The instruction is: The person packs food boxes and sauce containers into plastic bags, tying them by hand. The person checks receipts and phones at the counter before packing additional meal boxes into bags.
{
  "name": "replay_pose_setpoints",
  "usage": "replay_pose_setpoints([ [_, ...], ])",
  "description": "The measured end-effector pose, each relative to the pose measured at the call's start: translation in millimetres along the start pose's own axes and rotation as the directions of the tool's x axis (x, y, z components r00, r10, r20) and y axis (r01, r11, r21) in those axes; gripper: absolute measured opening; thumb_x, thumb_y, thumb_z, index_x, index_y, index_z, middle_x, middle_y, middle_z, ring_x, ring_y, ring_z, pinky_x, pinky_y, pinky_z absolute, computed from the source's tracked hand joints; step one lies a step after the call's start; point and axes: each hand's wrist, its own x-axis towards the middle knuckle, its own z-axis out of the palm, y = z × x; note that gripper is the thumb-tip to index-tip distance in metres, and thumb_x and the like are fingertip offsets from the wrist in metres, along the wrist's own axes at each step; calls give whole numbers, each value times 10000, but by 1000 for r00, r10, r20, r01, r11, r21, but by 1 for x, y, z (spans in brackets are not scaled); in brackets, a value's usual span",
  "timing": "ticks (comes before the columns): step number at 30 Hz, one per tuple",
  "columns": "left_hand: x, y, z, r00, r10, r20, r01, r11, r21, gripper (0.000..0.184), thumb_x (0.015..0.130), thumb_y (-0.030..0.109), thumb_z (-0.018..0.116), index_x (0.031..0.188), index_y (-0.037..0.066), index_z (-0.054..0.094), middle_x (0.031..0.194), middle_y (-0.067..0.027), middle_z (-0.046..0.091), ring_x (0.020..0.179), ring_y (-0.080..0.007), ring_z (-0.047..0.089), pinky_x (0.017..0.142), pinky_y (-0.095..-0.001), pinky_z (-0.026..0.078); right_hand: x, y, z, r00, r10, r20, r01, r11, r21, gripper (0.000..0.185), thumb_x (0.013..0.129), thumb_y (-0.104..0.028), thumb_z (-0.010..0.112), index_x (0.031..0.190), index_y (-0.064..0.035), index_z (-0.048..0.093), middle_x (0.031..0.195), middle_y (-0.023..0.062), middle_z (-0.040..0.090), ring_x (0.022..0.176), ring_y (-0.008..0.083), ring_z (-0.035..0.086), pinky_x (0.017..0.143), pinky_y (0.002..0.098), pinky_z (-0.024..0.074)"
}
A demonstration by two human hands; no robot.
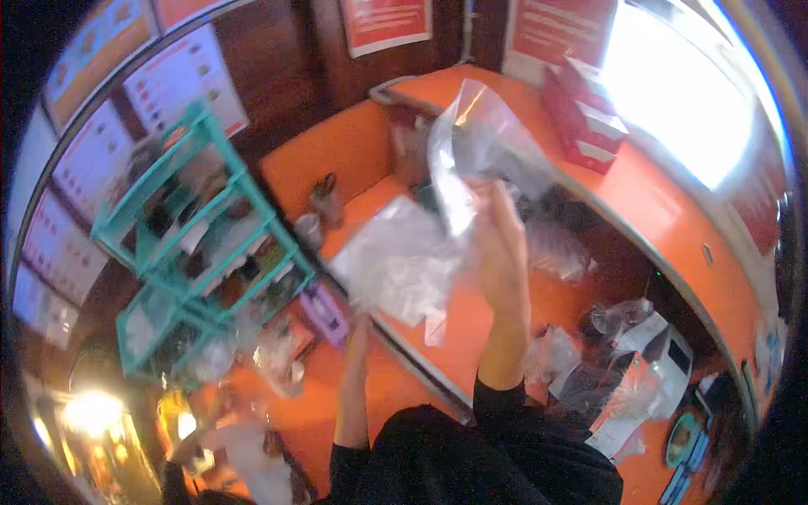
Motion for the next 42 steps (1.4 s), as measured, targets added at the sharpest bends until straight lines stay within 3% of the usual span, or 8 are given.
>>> replay_pose_setpoints([
  [8,-140,21,11,742,669,-47,-631,672,-387,482,876,425,503,1202,71,474,1132,-53,517,1018,-160,515,839,-307,433,-143,-30,70,770,-127,625,261,957,-126,276,782,-11,468,1056,-16,497,1112,196,455,1017,349,481,851,380,402],
  [16,-178,-65,-34,908,384,-170,-420,822,-385,488,889,429,477,1195,48,490,1072,-96,571,930,-195,563,749,-329,486,-167,6,23,941,74,331,-9,981,-195,236,772,-98,562,989,-7,536,920,149,562,849,243,572,692,338,456],
  [19,-213,-102,-60,932,313,-184,-357,881,-310,484,893,428,469,1191,47,493,1078,-100,568,932,-202,562,755,-332,484,-199,39,1,740,353,573,-269,936,-228,159,804,-120,569,908,0,576,821,97,582,807,152,565,622,294,450],
  [21,-237,-125,-74,945,273,-180,-313,914,-258,481,896,427,465,1188,46,496,1082,-102,565,934,-206,561,760,-333,483,-235,43,-16,662,659,356,-747,617,247,153,845,-135,543,864,-2,616,800,46,601,826,100,557,625,238,431],
  [24,-268,-154,-95,961,228,-155,-254,951,-176,478,900,426,457,1184,44,500,1088,-106,561,936,-213,560,766,-336,481,-282,22,-37,719,662,210,-684,623,379,306,885,-305,499,948,-20,594,855,34,571,780,136,528,638,283,424],
  [27,-284,-172,-112,977,193,-95,-199,978,-62,474,904,424,450,1180,43,503,1094,-110,558,939,-220,558,772,-338,479,-297,-61,-62,282,876,390,-905,109,411,530,880,-492,468,1089,-11,546,1006,73,553,875,162,520,726,318,435],
  [30,-288,-182,-112,985,167,-28,-165,984,60,471,908,423,442,1176,41,507,1100,-114,554,941,-226,557,778,-341,477,-371,-38,-116,610,550,570,-792,445,418,315,796,-288,645,927,-2,622,837,28,594,773,106,532,675,266,411],
  [42,-340,-183,33,952,241,187,-304,770,560,392,922,352,462,1111,19,548,1067,-114,571,964,-225,539,882,-340,401,-477,-171,-268,814,541,210,-580,768,272,259,752,-254,711,670,-31,607,650,-9,555,654,75,492,567,271,363],
])
